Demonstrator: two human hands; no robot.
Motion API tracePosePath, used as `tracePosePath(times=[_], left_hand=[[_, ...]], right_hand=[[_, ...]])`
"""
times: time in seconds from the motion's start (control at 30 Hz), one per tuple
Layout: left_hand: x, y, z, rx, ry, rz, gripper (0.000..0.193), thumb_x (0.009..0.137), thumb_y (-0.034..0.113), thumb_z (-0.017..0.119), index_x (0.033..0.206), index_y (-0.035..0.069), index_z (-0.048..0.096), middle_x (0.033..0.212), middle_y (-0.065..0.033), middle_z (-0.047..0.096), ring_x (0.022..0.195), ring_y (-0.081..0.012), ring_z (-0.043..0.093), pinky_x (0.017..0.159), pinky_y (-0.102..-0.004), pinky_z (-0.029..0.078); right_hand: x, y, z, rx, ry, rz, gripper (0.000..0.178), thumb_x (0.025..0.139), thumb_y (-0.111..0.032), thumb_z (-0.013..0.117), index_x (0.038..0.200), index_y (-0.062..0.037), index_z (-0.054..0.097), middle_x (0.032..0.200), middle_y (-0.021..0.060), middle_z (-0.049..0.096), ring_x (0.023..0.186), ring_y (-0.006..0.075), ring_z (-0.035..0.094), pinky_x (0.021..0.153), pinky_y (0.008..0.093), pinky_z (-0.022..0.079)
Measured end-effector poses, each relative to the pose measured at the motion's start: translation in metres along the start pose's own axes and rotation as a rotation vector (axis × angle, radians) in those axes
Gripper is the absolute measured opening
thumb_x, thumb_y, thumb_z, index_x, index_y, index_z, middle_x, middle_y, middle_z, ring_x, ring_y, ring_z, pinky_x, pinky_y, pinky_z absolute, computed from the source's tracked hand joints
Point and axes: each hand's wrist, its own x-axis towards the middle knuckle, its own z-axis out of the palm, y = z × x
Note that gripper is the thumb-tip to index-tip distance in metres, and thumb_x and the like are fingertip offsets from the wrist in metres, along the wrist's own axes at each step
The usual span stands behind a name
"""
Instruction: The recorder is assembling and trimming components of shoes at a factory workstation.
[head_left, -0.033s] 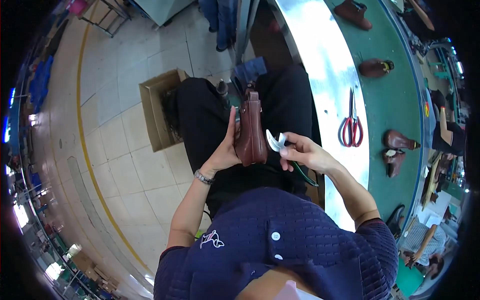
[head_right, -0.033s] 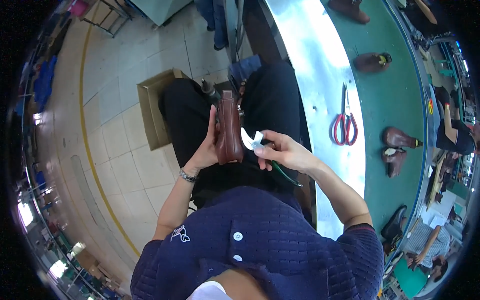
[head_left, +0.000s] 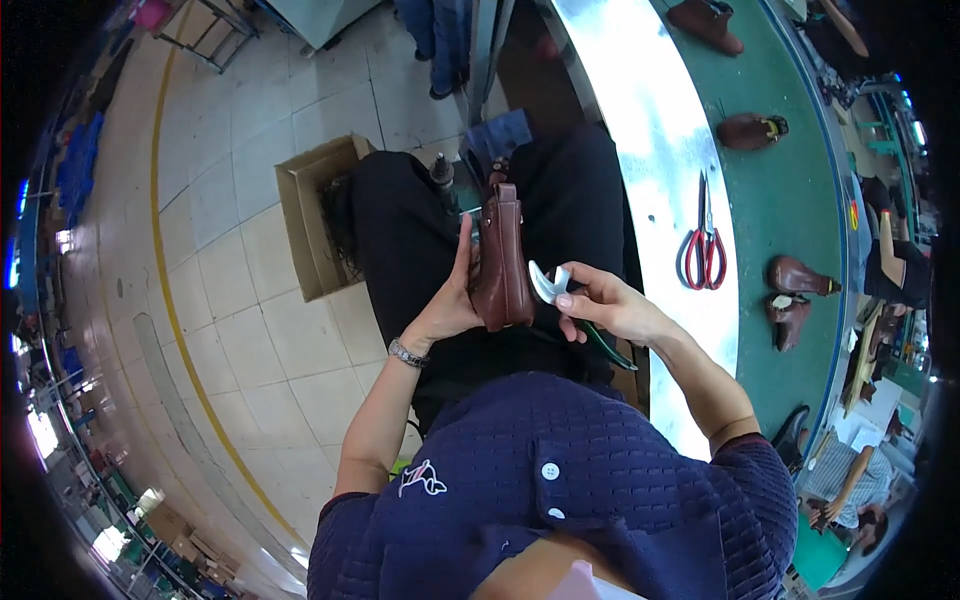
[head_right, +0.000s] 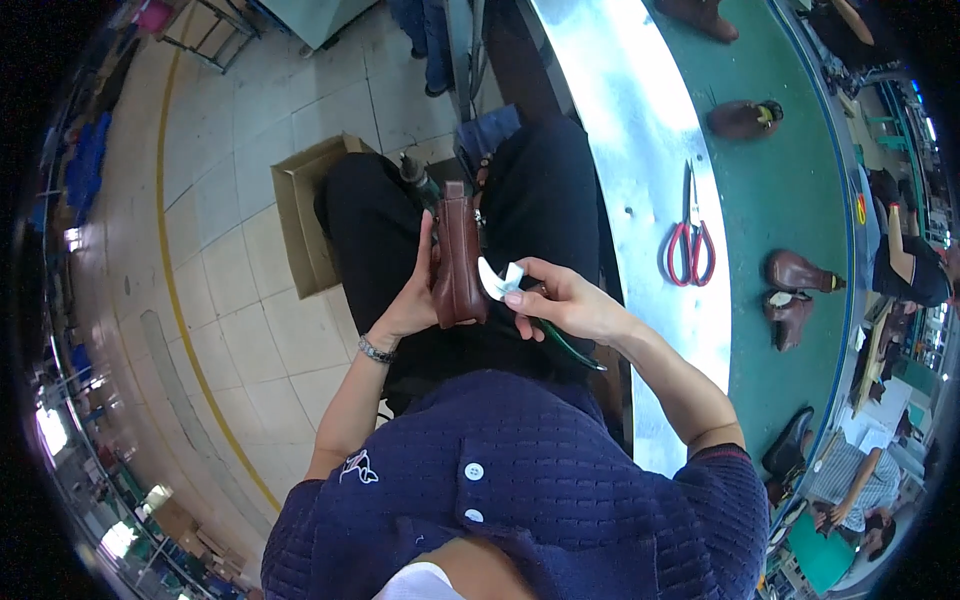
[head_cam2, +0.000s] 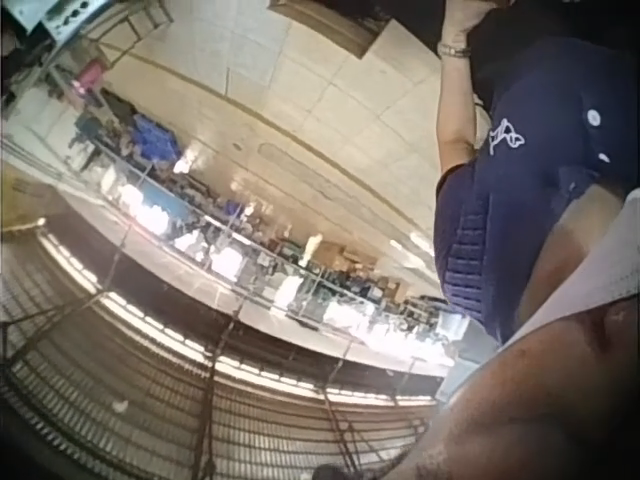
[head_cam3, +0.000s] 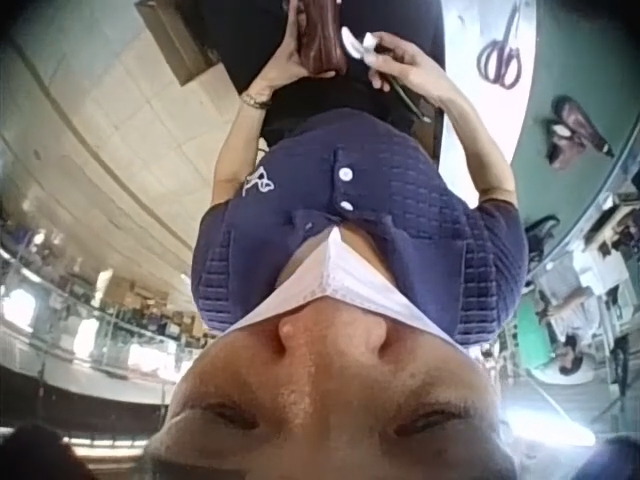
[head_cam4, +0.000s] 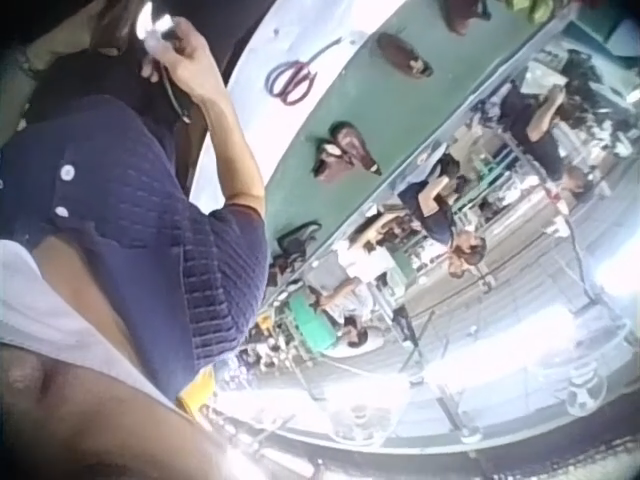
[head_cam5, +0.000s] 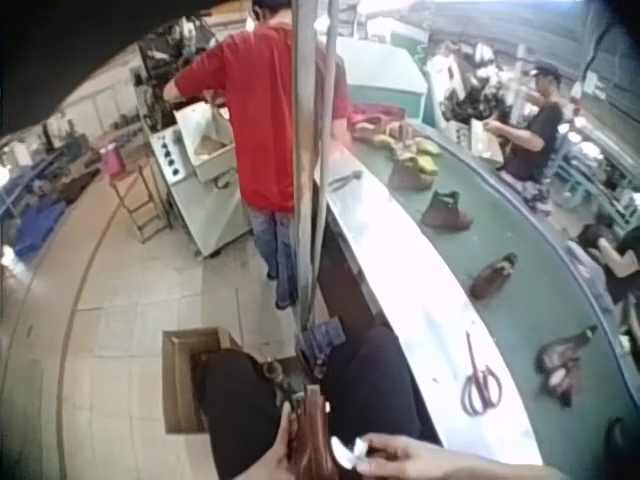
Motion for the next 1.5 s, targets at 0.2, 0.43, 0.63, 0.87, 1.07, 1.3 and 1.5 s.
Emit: tracePosePath(times=[0.2,0.43,0.63,0.87,1.07,1.3,1.5], left_hand=[[-0.003,0.006,-0.022,-0.2,-0.21,-0.006,0.144,0.056,0.016,0.093,0.153,0.023,-0.014,0.152,-0.0146,0.024,0.141,-0.0245,0.029,0.115,-0.039,0.023],[0.035,0.042,0.005,-0.312,0.21,-0.089,0.061,0.086,0.036,0.072,0.129,0.004,0.042,0.121,-0.0078,0.055,0.113,-0.0161,0.051,0.099,-0.032,0.039],[0.033,0.039,0.022,-0.226,0.312,-0.122,0.064,0.087,0.028,0.071,0.138,0.004,0.04,0.121,-0.0083,0.054,0.11,-0.0175,0.053,0.097,-0.0312,0.042],[0.033,0.021,0.023,-0.217,0.135,-0.06,0.083,0.082,0.039,0.075,0.144,0.006,0.032,0.129,-0.0094,0.046,0.117,-0.0211,0.046,0.103,-0.0349,0.036],[0.03,0.019,0.026,-0.193,0.163,-0.079,0.088,0.078,0.056,0.073,0.14,0.005,0.036,0.127,-0.0091,0.047,0.115,-0.0219,0.047,0.102,-0.0351,0.036],[0.026,0.008,0.033,0.062,0.239,0.077,0.093,0.072,0.062,0.075,0.133,-0.001,0.044,0.127,-0.0126,0.045,0.122,-0.0245,0.043,0.104,-0.0361,0.033],[0.028,0.009,0.039,0.051,0.251,0.092,0.085,0.074,0.06,0.074,0.127,-0.001,0.049,0.119,-0.0103,0.048,0.116,-0.0237,0.046,0.099,-0.0356,0.036]], right_hand=[[0.003,0.015,0.005,-0.075,-0.027,-0.004,0.029,0.099,-0.028,0.055,0.115,-0.0052,0.049,0.07,0.0013,0.056,0.061,0.0079,0.056,0.057,0.0229,0.045],[0.0,0.01,0.012,-0.136,0.006,-0.014,0.028,0.098,-0.024,0.057,0.116,-0.0051,0.05,0.069,0.0011,0.056,0.061,0.0079,0.054,0.056,0.0228,0.045],[-0.008,0.023,-0.034,-0.645,0.809,-0.264,0.04,0.093,-0.023,0.057,0.13,-0.0123,0.047,0.074,0.0167,0.067,0.075,0.0321,0.068,0.064,0.0422,0.05],[-0.005,0.061,-0.128,-1.241,1.304,-0.043,0.045,0.084,-0.011,0.056,0.128,-0.0197,0.056,0.112,0.021,0.056,0.105,0.0375,0.055,0.079,0.0436,0.051],[0.024,0.001,-0.038,-0.867,0.597,-0.913,0.042,0.088,-0.029,0.066,0.121,-0.0037,0.059,0.118,0.0189,0.058,0.113,0.0345,0.054,0.095,0.0408,0.045],[0.038,-0.02,-0.017,-0.668,0.238,-0.507,0.042,0.086,-0.031,0.07,0.111,0.0005,0.061,0.103,0.0132,0.067,0.1,0.0249,0.062,0.089,0.0358,0.049],[0.052,0.005,-0.027,-0.238,0.043,-0.42,0.037,0.084,-0.025,0.074,0.107,0.0025,0.066,0.098,0.0122,0.07,0.091,0.0176,0.066,0.081,0.0293,0.051]])
